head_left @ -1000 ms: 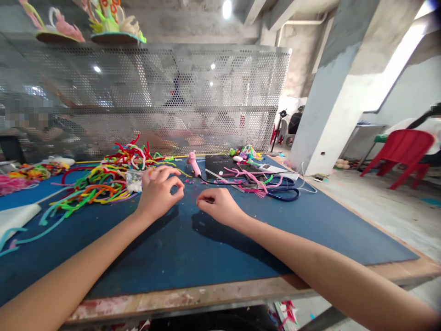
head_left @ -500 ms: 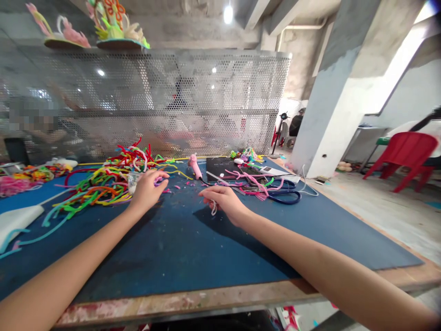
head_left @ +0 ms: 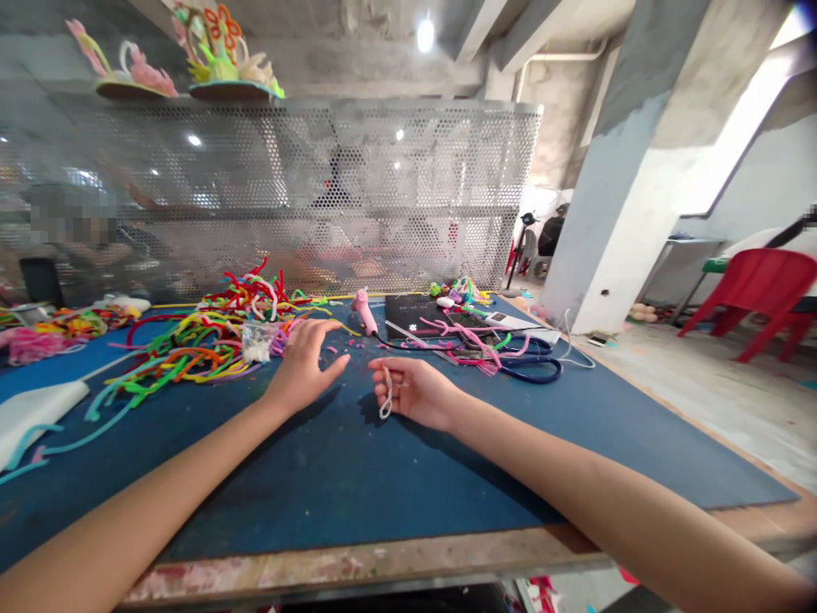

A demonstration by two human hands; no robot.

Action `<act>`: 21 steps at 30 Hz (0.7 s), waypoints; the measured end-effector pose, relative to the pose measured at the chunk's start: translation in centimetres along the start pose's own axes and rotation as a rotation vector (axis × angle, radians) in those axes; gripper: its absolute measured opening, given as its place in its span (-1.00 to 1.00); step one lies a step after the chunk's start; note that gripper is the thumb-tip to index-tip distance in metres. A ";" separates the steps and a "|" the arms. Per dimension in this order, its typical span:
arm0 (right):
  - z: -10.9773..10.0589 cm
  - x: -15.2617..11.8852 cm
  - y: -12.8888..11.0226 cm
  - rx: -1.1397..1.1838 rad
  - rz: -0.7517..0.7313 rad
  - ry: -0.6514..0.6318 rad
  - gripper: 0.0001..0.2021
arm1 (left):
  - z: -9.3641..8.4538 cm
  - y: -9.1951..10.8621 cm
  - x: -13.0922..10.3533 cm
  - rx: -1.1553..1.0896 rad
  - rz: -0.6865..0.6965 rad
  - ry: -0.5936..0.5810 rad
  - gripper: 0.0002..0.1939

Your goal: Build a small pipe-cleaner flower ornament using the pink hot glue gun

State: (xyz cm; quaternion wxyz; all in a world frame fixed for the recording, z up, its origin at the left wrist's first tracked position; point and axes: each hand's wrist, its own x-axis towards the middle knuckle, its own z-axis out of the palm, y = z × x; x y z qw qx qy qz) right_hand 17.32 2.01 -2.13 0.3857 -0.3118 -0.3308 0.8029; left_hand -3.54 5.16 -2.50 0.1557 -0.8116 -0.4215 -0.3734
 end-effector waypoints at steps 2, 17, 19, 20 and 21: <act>-0.1 0.0 -0.1 0.017 -0.002 -0.014 -0.85 | 0.0 0.0 0.0 -0.010 -0.005 -0.008 -0.61; 0.1 -0.5 0.0 0.174 0.036 -0.169 -0.37 | 1.6 -1.1 -0.6 -0.186 -0.186 -0.304 -0.48; 0.0 -0.1 0.0 0.114 -0.023 -0.158 -0.61 | 1.2 -0.7 -0.4 -0.227 -0.178 -0.308 -0.51; -0.1 0.1 0.0 0.067 -0.071 -0.153 -0.72 | 1.0 -0.4 -0.2 -0.257 -0.169 -0.313 -0.53; -0.2 0.3 0.0 0.012 -0.128 -0.151 -0.77 | 0.8 0.0 -0.1 -0.295 -0.168 -0.326 -0.56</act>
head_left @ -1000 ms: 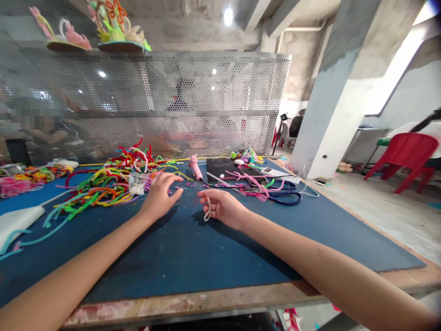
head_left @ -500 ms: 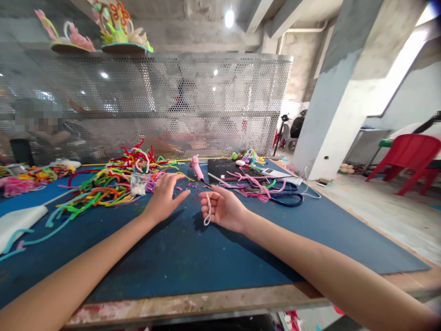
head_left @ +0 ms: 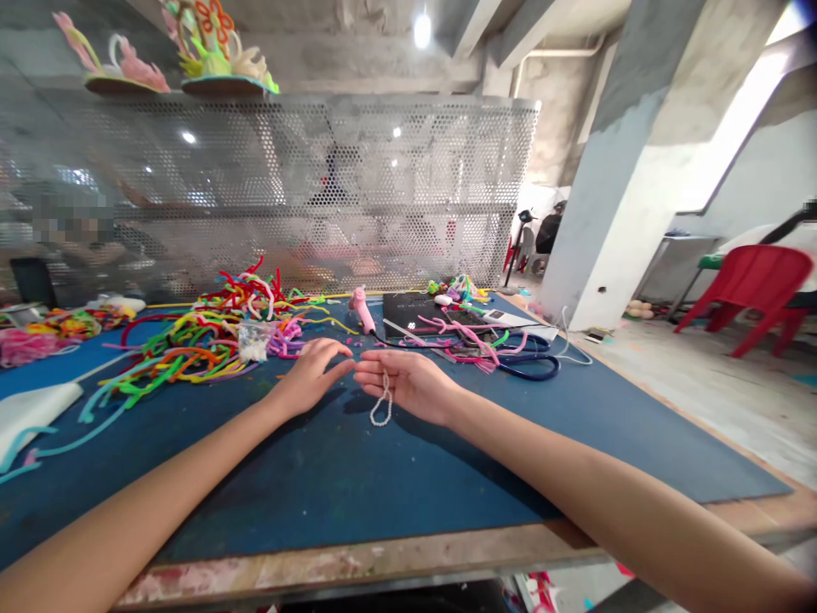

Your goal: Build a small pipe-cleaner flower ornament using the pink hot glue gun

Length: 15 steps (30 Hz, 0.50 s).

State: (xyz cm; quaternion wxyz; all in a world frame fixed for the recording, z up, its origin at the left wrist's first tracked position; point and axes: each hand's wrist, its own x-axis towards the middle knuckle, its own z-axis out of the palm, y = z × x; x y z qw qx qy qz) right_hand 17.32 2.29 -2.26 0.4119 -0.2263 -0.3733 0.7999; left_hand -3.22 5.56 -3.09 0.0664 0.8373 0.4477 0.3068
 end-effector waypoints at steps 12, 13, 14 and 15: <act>1.3 -0.1 -1.1 -0.757 -0.648 -0.047 -0.82 | 2.3 6.3 -1.2 -0.857 -0.237 -0.169 -0.55; 1.3 -0.1 -1.0 -0.738 -0.642 -0.044 -0.82 | 2.3 6.3 -1.2 -0.835 -0.237 -0.137 -0.57; 1.3 -0.1 -1.0 -0.711 -0.627 -0.041 -0.82 | 2.3 6.3 -1.1 -0.809 -0.243 -0.117 -0.62; 1.3 -0.1 -0.9 -0.681 -0.603 -0.040 -0.82 | 2.2 6.2 -1.1 -0.780 -0.255 -0.106 -0.67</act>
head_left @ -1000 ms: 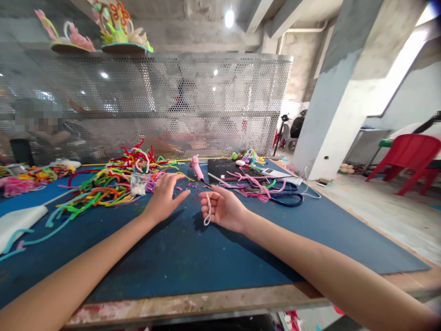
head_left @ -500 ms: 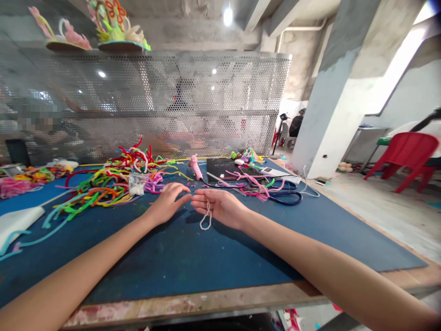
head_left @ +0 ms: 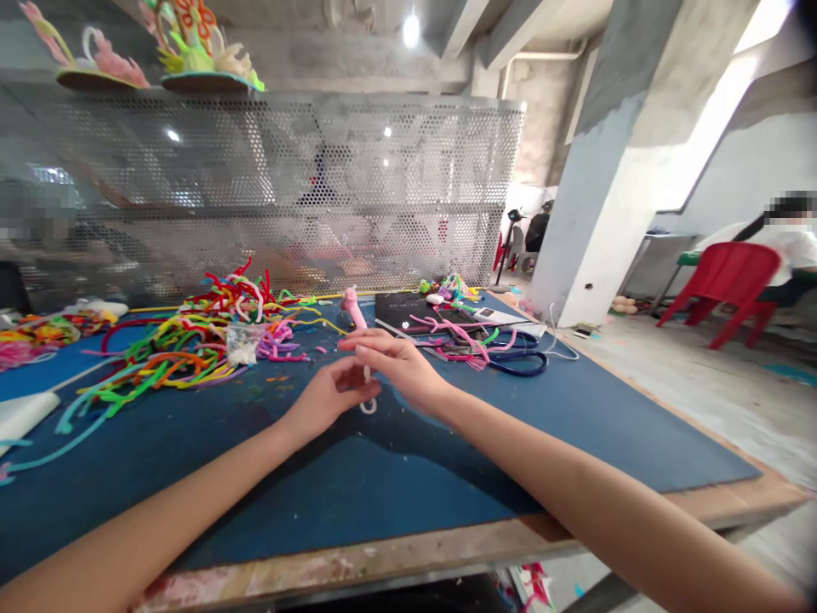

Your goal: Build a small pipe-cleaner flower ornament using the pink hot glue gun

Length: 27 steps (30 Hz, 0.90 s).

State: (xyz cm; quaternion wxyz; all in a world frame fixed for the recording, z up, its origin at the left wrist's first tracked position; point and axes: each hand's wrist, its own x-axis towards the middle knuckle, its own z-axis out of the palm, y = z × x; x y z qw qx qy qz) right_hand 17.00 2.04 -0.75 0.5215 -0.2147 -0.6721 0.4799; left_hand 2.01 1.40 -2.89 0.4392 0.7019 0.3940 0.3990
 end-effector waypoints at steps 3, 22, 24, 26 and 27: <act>-0.2 -0.1 0.4 0.099 0.116 -0.013 -0.82 | -0.4 0.4 0.0 0.056 -0.026 0.024 -0.74; -1.2 -0.5 1.8 -0.556 -0.011 0.004 -0.85 | -1.5 -0.2 -0.1 0.221 -0.005 0.074 -0.56; -1.1 -0.5 1.7 -0.588 -0.009 0.010 -0.83 | -1.5 -0.1 -0.3 0.303 0.006 0.077 -0.56; -0.8 -0.5 1.6 -0.613 0.017 0.021 -0.81 | -1.4 0.1 -0.4 0.386 0.006 0.074 -0.56; -0.7 -0.5 1.6 -0.623 0.037 0.029 -0.80 | -1.3 0.2 -0.5 0.419 0.011 0.065 -0.57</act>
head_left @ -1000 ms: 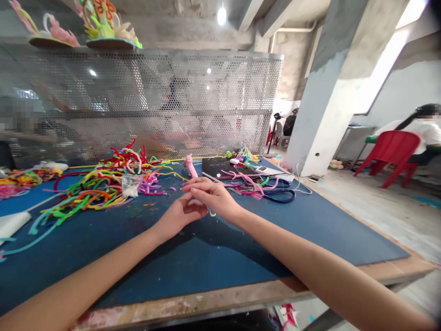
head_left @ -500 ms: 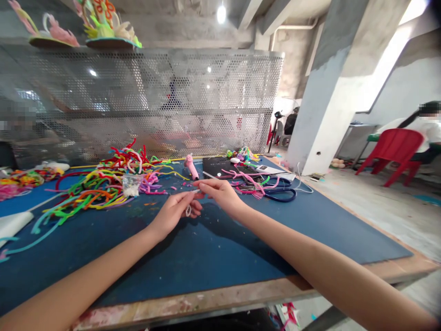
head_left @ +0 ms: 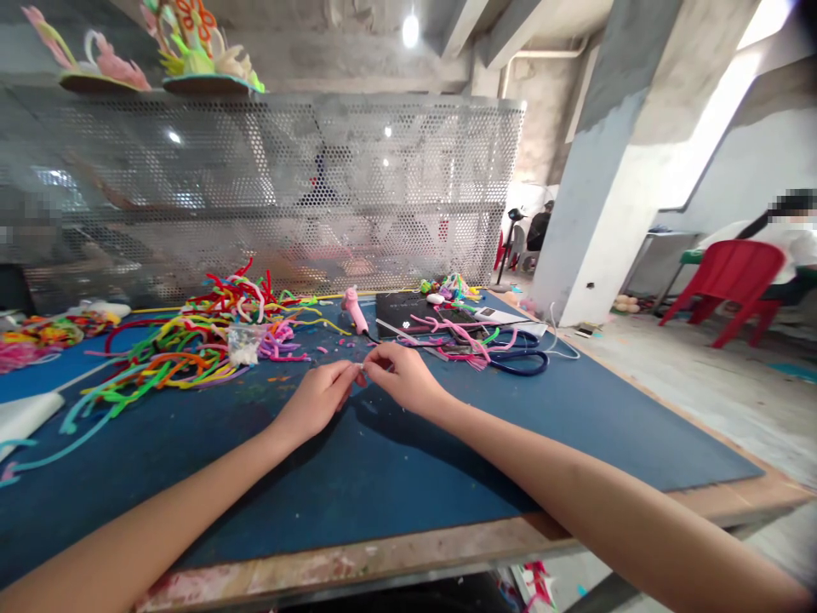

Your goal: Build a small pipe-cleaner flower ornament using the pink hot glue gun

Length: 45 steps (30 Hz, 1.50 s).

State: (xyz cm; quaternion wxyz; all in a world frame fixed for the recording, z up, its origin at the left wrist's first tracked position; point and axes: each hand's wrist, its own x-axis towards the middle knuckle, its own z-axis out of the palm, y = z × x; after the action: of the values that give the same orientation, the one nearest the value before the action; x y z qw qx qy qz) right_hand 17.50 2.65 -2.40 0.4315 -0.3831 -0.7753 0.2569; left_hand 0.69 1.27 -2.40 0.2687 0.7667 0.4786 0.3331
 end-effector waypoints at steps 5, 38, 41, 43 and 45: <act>0.3 -0.2 -0.4 -0.010 0.020 -0.008 -0.76 | 0.1 0.5 -0.2 0.018 0.055 -0.062 -0.57; 0.9 0.1 1.8 0.138 0.185 -0.070 -0.81 | -8.8 -11.2 9.1 0.986 -0.075 0.135 -0.63; 0.8 0.0 1.8 0.136 0.172 -0.090 -0.82 | -8.6 -10.5 10.0 0.979 -0.209 0.214 -0.71; 0.7 0.0 1.8 0.139 0.164 -0.110 -0.82 | -8.6 -10.0 10.4 0.951 -0.285 0.264 -0.75; 0.7 0.0 1.8 0.134 0.162 -0.125 -0.81 | -8.8 -9.4 10.6 0.902 -0.316 0.299 -0.80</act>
State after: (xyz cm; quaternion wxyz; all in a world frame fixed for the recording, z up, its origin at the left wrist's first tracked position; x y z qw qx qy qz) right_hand 17.60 3.62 -4.08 0.3848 -0.3982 -0.7481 0.3657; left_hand -7.83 15.53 -0.99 -0.1139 0.6687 0.7184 0.1544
